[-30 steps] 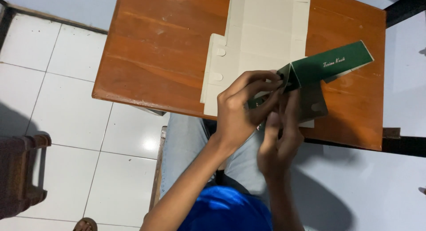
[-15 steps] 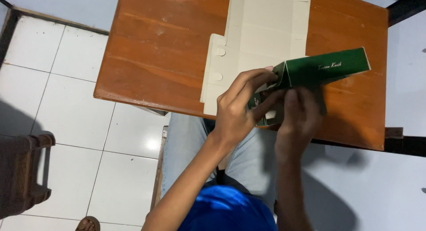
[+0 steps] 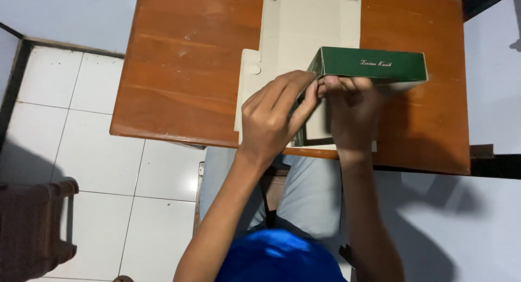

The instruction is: Assembling a cardboard box by folding a flat template and using a glue gun to secure the joints.

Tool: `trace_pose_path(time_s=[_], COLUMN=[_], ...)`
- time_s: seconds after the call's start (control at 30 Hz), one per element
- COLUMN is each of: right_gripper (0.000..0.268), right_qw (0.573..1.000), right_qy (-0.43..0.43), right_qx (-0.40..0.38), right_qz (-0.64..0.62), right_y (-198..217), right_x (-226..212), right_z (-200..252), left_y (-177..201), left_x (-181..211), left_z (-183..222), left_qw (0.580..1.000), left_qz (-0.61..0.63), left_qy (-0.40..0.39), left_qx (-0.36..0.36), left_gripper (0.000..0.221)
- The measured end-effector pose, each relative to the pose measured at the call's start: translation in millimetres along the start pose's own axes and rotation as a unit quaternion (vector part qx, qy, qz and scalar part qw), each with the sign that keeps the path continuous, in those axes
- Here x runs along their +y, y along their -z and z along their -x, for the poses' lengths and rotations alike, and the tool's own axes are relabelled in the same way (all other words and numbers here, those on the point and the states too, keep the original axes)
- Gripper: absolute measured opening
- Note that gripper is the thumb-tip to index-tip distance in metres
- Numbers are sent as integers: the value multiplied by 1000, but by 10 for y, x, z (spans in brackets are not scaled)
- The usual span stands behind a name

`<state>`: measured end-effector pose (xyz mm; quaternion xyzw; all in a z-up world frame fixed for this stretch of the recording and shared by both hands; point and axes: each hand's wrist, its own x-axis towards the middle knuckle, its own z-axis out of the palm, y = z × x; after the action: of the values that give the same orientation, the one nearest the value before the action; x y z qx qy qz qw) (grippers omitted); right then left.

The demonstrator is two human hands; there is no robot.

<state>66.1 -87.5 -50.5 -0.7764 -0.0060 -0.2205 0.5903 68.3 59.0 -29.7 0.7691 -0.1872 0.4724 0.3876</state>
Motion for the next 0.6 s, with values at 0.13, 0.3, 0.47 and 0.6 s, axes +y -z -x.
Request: trace_pose_path(time_s=[0.13,0.3,0.47,0.6], right_gripper=[28,27,20,67], right_qw=[1000,989,970,962], right_qy=[9,30,143,133], right_qx=[-9,13,93,201], right_qz=[16,147,174,126], right_y=[50,32,380,960], right_x=[291,180,53,314], right_z=[-43,30,418,515], left_y=[-58,-58,21,46], left_x=[28,0,-10,-91], left_z=[56,29,21,52], left_qw=[1000,1000,984,913], left_qz=[7,9,57,12], left_qy=[-21,0,123,254], left_qx=[-13,-27,-118,-318], left_gripper=[5,6,35,47])
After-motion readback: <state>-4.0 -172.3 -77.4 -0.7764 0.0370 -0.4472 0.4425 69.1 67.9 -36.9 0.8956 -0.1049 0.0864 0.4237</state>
